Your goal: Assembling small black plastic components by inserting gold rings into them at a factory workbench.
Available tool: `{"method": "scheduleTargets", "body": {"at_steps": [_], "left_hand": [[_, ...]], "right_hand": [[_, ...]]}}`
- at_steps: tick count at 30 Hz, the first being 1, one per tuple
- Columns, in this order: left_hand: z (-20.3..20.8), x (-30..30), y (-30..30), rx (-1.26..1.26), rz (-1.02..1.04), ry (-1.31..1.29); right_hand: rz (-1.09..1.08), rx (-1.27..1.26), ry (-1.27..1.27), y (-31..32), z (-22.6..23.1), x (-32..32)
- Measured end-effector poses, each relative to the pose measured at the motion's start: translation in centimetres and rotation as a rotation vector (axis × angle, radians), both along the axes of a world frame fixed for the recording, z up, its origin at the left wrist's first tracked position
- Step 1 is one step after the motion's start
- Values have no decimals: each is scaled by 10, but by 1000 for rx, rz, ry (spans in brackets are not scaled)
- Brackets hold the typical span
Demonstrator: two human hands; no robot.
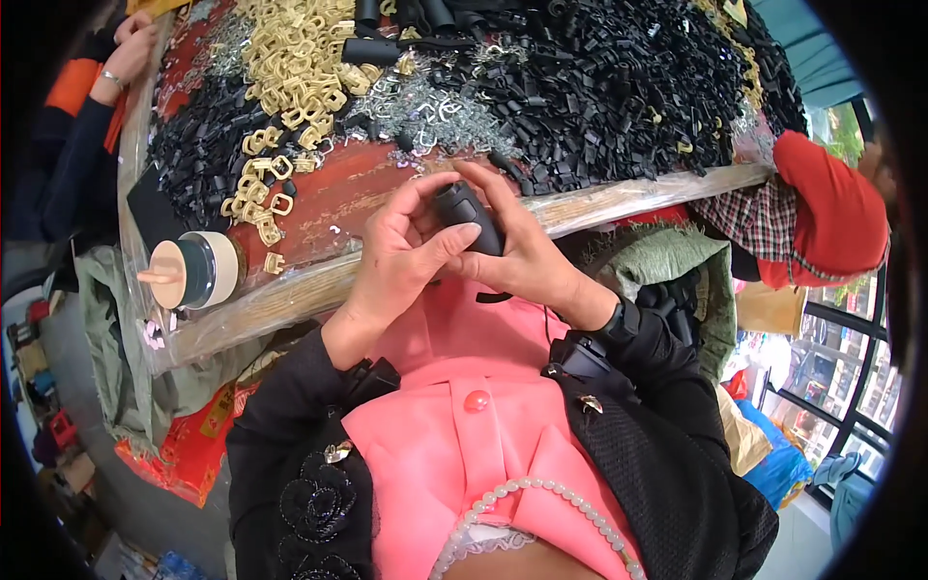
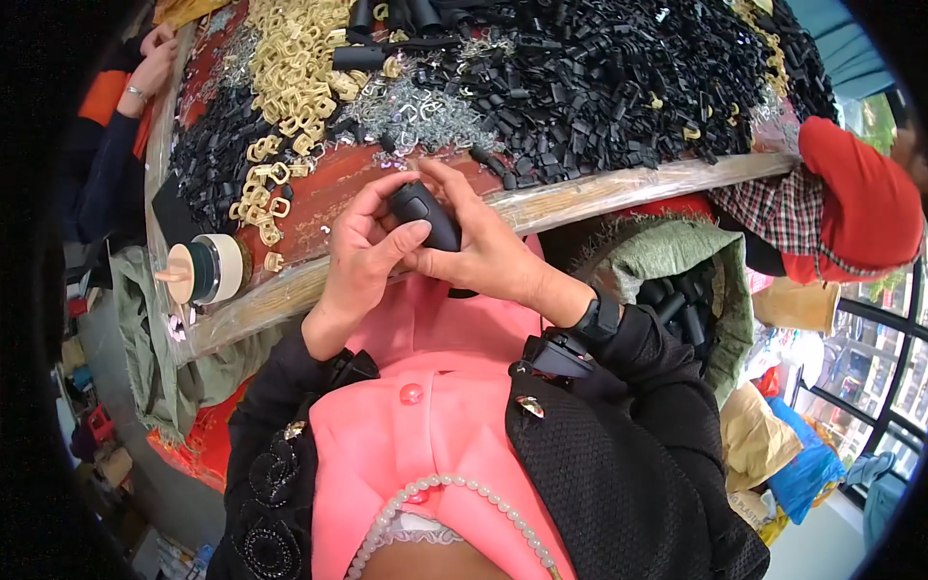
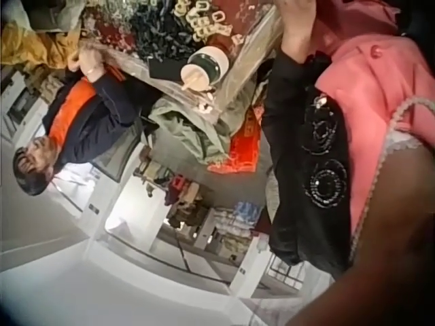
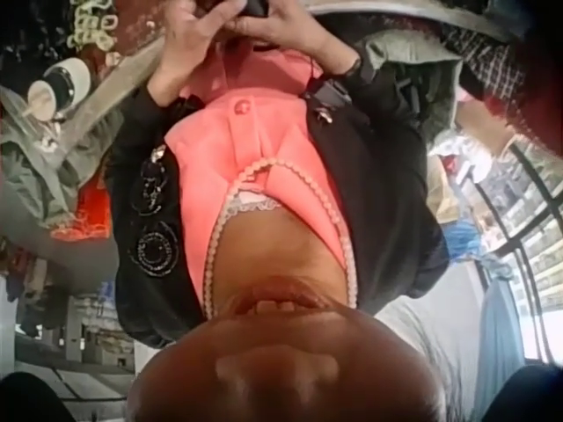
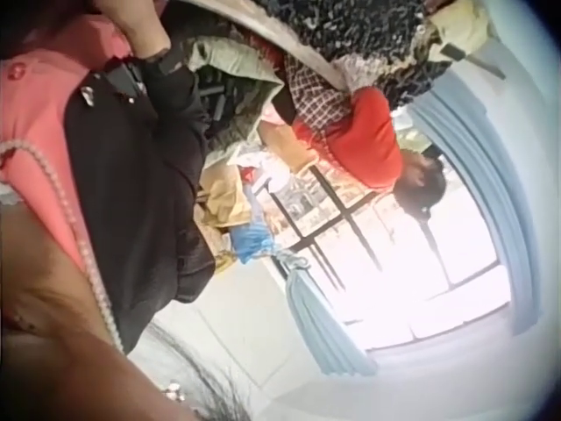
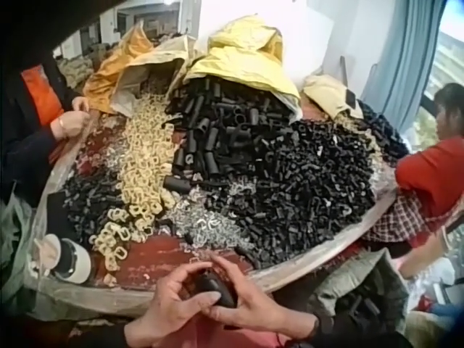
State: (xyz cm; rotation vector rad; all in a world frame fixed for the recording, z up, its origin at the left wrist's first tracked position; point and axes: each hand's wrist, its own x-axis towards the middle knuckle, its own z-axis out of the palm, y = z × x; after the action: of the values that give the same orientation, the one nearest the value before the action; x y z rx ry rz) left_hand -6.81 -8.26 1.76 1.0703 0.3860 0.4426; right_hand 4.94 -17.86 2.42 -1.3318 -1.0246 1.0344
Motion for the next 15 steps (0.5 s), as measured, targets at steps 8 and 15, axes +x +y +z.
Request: {"method": "scheduleTargets", "body": {"at_steps": [8, 15], "left_hand": [[2, -3, -16, 77, 26, -39], [1, -10, -5, 489, -81, -3]], "right_hand": [[24, 3, -75, -13, -4, -5], [88, 43, -276, 2, -22, 0]]}}
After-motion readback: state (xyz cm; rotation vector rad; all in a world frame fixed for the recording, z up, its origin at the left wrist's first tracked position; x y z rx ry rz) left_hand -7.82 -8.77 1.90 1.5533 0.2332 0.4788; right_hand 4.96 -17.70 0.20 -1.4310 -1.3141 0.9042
